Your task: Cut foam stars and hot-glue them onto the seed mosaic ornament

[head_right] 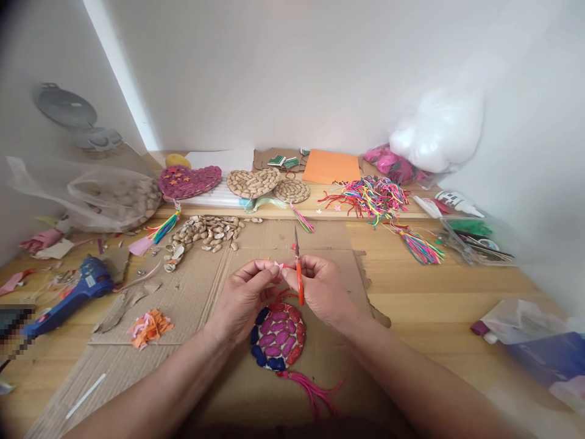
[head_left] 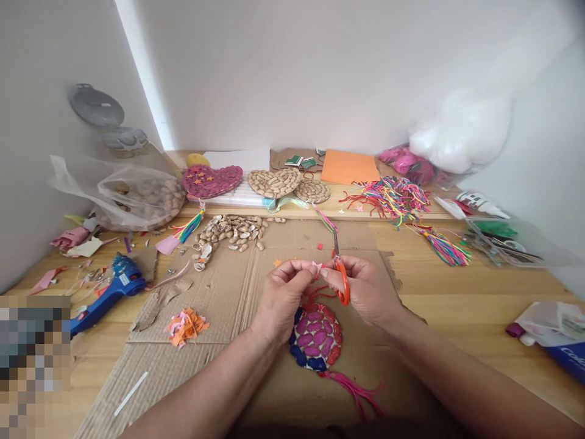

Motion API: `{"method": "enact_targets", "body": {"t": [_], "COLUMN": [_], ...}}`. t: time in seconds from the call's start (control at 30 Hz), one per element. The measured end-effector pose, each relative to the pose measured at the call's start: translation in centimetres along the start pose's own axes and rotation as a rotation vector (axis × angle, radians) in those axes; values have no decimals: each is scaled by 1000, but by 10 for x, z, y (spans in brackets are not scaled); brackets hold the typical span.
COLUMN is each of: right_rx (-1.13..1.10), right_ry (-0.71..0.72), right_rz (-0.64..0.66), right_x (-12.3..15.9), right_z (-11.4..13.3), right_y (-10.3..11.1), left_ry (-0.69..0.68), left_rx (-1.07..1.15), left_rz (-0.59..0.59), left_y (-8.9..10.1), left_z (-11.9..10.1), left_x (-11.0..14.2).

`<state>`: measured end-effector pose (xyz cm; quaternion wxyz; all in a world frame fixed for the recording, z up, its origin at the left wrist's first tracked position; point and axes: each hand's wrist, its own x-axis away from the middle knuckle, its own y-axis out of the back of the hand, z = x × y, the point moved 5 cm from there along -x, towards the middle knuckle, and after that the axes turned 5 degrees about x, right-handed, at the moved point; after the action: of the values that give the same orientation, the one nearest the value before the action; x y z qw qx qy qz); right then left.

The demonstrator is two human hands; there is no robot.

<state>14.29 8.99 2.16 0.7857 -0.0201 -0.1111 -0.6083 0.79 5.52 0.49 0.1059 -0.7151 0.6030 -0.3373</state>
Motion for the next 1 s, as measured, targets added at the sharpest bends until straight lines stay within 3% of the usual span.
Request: {"method": "enact_targets", "body": {"t": [0.47, 1.0], "right_rx": [31, 0], "right_ry": [-11, -14], "right_rz": [59, 105], "right_x": [4, 2], "right_z": [8, 0], "right_y": [-1, 3], "left_ry": [-52, 22], "left_rx": [-236, -200], "left_rz": [62, 100], "left_y": [0, -1], "left_z": [-17, -12], "left_x": [-2, -2]}}
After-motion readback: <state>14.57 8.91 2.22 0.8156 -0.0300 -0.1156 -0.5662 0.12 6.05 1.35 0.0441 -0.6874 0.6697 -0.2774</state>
